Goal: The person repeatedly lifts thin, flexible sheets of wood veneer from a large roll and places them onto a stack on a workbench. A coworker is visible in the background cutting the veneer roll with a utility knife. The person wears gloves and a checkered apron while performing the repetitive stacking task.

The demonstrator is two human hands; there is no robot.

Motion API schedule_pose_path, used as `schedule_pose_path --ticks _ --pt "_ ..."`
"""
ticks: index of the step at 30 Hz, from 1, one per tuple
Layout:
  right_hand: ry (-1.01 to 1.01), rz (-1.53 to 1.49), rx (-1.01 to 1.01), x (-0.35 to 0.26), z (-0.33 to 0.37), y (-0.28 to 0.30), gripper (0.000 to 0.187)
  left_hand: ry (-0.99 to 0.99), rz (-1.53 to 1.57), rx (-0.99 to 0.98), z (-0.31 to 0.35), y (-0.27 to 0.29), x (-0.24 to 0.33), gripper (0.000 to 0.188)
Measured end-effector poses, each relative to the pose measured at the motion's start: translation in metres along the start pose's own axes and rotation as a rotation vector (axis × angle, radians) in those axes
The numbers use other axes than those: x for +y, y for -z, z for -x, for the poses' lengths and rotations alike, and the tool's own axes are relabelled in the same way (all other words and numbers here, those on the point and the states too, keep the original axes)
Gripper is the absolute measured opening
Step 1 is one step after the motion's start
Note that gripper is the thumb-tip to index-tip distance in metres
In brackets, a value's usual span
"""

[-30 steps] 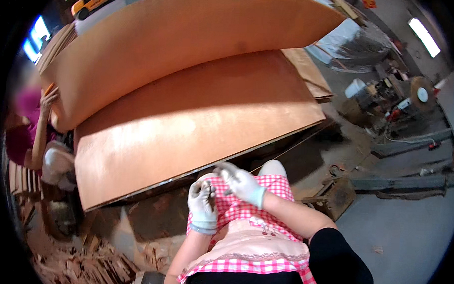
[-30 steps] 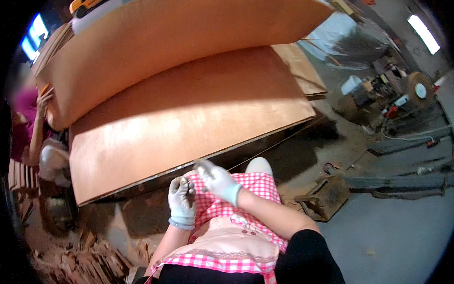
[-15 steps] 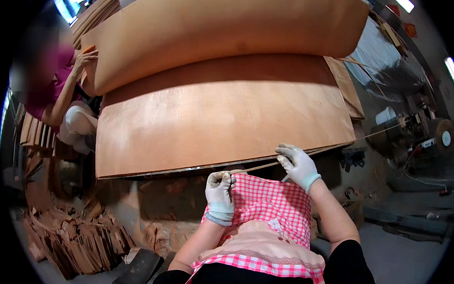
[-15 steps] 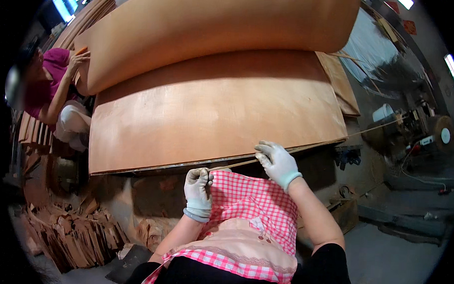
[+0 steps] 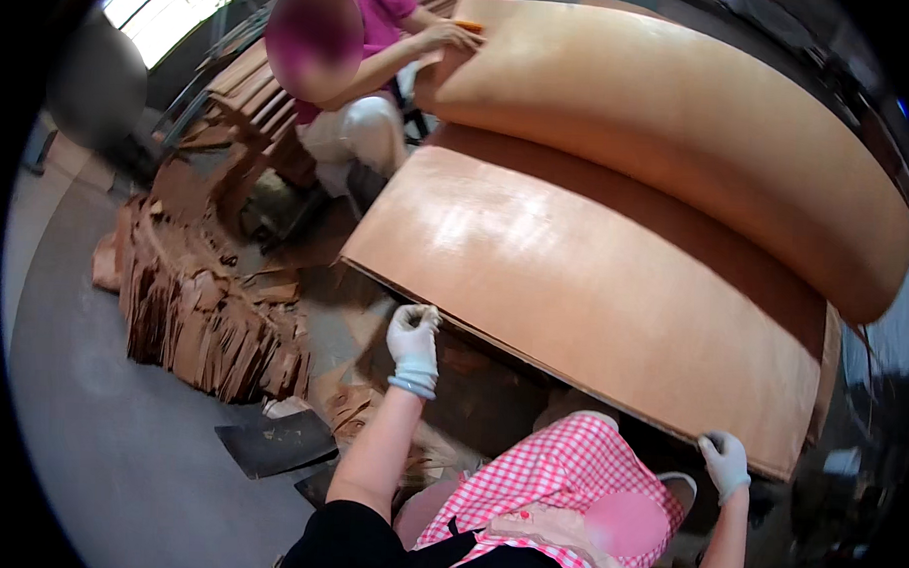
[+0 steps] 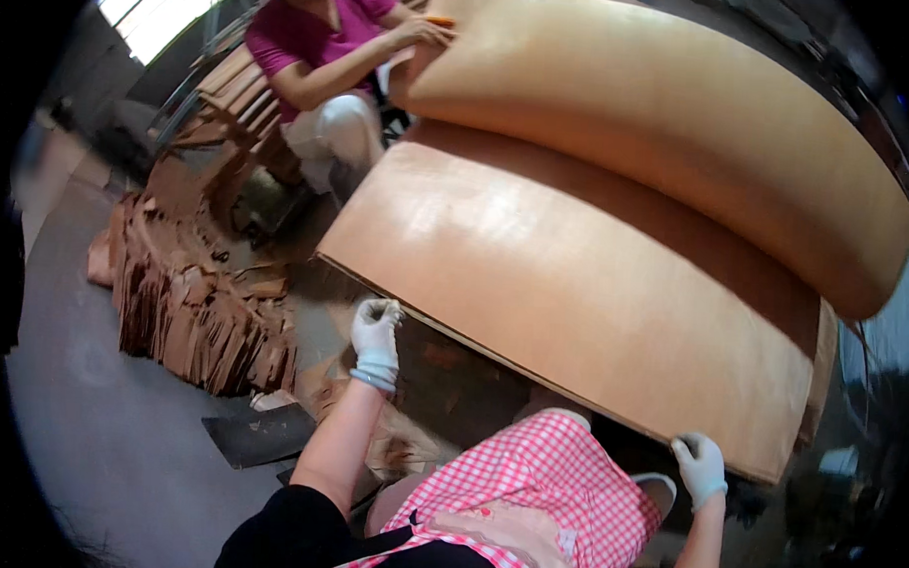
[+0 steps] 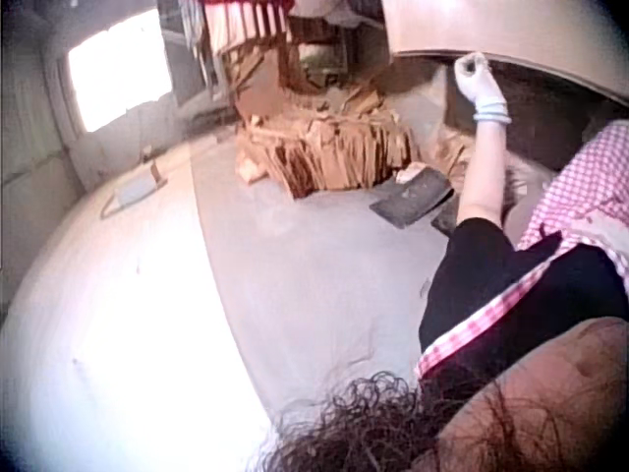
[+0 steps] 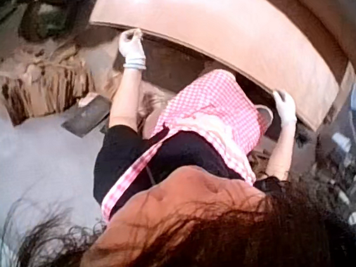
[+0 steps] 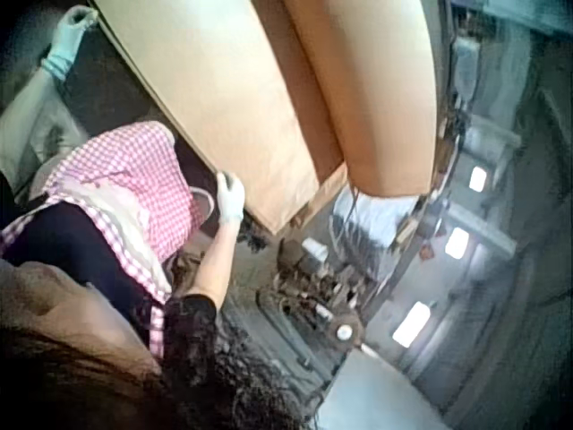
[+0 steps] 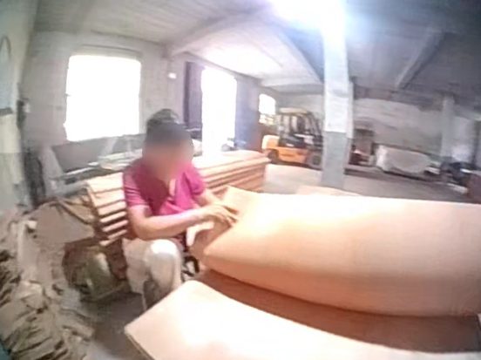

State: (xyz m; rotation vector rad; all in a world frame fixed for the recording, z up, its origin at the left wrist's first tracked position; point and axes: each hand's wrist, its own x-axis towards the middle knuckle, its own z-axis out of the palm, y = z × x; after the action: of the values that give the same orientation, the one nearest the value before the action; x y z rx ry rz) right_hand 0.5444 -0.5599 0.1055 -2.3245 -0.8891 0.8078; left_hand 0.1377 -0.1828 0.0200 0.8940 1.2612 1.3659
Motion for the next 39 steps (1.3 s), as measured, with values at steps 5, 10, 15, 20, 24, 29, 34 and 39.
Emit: schedule_pose_path --ticks 5,10,15,20,24,29,34,39 --pt "-0.070 0.048 0.037 0.056 -0.005 0.020 0.020 -0.219 -0.302 0.268 -0.115 0.073 -0.013 0.015" --pt "-0.115 0.213 0.125 0.096 0.001 0.042 0.019 -0.271 -0.682 0.382 -0.161 0.069 0.003 0.023" --pt "-0.202 0.302 0.040 0.080 -0.002 0.037 0.024 -0.234 -0.933 0.300 -0.186 0.075 0.007 0.021" --pt "-0.174 0.289 0.068 0.078 0.001 0.036 0.025 -0.281 -1.120 0.296 -0.191 0.069 0.010 0.022" --pt "-0.137 0.334 0.042 0.082 -0.008 0.033 0.026 -0.391 -1.229 0.272 -0.198 0.073 0.004 0.020" --pt "-0.076 0.415 0.056 0.061 -0.014 0.026 0.037 -0.290 -1.280 0.137 -0.203 0.074 0.003 0.026" --pt "-0.266 0.482 0.033 0.048 -0.031 0.030 0.045 -0.221 -1.128 -0.002 -0.211 0.087 0.006 0.025" --pt "-0.411 0.491 0.017 0.050 -0.037 0.029 0.044 -0.145 -1.273 0.218 -0.220 0.085 -0.004 0.058"
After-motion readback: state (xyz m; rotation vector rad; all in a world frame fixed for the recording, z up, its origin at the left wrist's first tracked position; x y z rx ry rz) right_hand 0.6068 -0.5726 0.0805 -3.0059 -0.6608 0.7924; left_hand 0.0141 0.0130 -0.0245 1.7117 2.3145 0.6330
